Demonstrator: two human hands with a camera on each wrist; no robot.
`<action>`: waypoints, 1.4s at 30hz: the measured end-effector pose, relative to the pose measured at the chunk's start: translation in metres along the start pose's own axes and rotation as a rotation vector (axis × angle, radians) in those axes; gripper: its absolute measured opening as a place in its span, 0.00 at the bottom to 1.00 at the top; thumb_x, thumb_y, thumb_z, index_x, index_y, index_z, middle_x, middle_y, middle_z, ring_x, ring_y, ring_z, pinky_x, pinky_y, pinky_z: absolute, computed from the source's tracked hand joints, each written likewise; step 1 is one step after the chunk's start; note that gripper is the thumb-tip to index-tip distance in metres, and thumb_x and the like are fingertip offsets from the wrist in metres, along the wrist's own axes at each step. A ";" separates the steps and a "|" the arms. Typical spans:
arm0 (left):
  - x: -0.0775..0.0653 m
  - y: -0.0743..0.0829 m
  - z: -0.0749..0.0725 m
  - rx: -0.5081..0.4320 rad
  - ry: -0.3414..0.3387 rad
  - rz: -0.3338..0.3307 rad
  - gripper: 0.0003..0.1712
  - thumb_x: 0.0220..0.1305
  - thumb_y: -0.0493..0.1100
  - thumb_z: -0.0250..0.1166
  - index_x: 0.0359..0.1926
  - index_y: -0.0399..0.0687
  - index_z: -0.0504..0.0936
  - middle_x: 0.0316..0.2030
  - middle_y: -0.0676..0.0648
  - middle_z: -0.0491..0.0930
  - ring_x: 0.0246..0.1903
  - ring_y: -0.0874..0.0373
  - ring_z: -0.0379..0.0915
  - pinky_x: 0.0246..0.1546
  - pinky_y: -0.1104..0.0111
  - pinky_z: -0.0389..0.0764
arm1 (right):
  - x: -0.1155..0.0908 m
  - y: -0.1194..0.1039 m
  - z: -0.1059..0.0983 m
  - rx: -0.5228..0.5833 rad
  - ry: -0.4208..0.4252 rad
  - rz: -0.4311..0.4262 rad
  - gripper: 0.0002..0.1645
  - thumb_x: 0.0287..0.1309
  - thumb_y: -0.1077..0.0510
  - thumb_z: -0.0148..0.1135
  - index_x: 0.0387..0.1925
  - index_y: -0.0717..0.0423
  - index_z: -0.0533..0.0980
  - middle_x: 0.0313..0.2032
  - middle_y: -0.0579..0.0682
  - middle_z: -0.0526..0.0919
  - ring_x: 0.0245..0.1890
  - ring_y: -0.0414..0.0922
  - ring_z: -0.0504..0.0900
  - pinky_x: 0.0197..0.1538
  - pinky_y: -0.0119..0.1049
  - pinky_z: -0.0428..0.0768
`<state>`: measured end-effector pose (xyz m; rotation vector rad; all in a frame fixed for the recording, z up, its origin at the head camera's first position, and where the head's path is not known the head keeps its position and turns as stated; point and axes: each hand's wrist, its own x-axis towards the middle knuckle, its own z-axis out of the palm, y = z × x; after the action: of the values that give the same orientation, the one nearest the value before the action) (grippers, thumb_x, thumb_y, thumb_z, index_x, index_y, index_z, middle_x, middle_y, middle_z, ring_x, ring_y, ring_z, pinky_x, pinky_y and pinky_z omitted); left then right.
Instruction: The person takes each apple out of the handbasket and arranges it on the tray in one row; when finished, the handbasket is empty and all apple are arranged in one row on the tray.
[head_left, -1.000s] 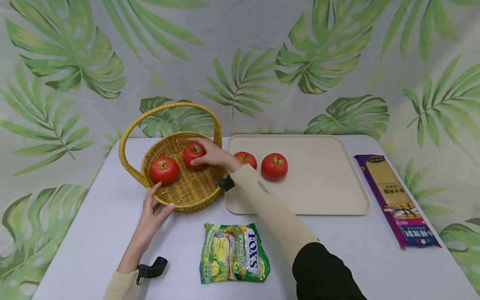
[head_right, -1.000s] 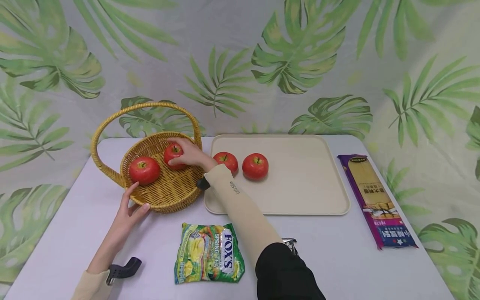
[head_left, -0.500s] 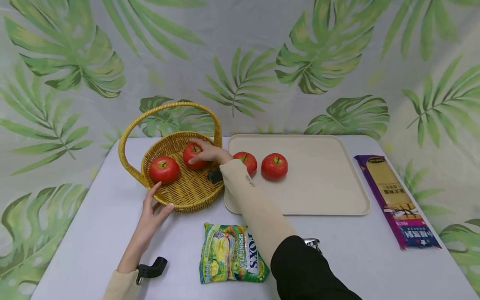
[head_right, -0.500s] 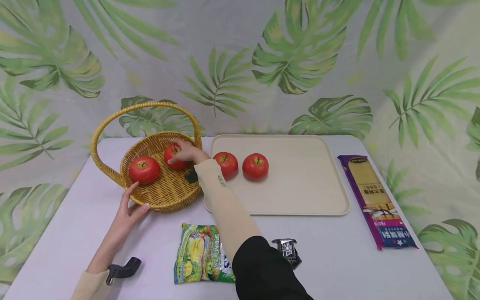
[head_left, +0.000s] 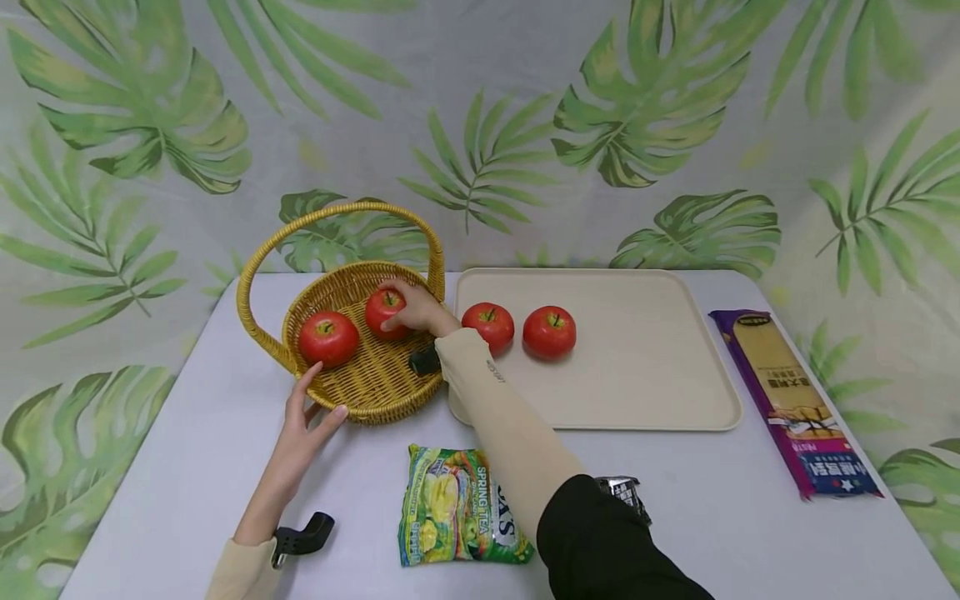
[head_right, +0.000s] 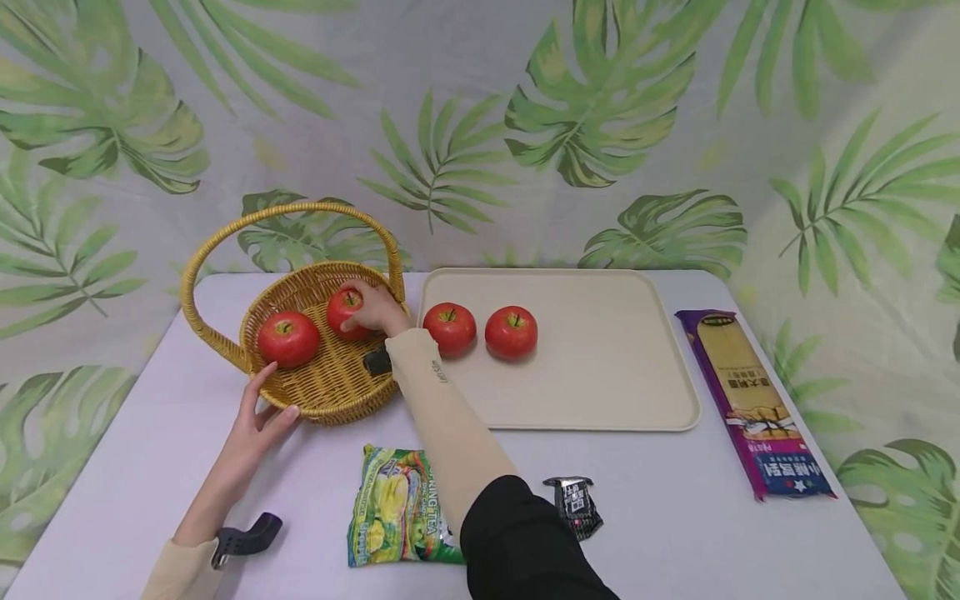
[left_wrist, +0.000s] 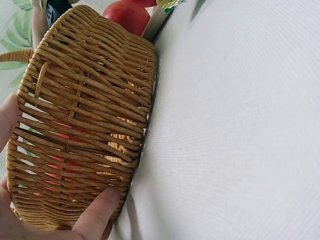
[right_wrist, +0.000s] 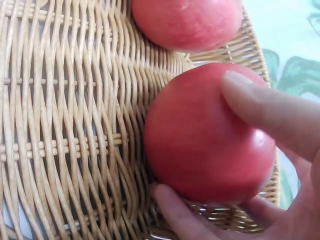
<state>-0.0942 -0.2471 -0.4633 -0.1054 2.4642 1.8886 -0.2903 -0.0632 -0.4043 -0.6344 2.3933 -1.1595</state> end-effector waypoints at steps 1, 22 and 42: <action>0.000 0.000 0.000 0.001 0.001 0.002 0.44 0.69 0.43 0.59 0.75 0.60 0.41 0.73 0.41 0.28 0.68 0.32 0.38 0.60 0.37 0.54 | -0.001 -0.001 -0.001 -0.003 0.006 -0.007 0.41 0.55 0.59 0.68 0.68 0.50 0.63 0.61 0.59 0.66 0.56 0.52 0.69 0.53 0.38 0.72; 0.000 0.001 0.000 -0.006 -0.003 0.008 0.44 0.69 0.42 0.59 0.75 0.60 0.42 0.73 0.41 0.29 0.68 0.32 0.38 0.60 0.36 0.55 | -0.043 -0.018 -0.045 0.049 -0.085 -0.268 0.43 0.51 0.49 0.70 0.68 0.43 0.64 0.66 0.49 0.60 0.60 0.47 0.65 0.55 0.42 0.72; -0.002 0.004 0.001 -0.004 -0.011 -0.009 0.44 0.69 0.43 0.58 0.76 0.61 0.41 0.72 0.41 0.27 0.68 0.30 0.38 0.58 0.35 0.55 | -0.130 0.071 -0.136 0.104 0.026 -0.133 0.41 0.54 0.50 0.69 0.68 0.42 0.62 0.64 0.48 0.61 0.55 0.54 0.71 0.53 0.51 0.75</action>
<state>-0.0922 -0.2446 -0.4593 -0.1056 2.4489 1.8862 -0.2725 0.1329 -0.3624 -0.7575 2.3242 -1.3446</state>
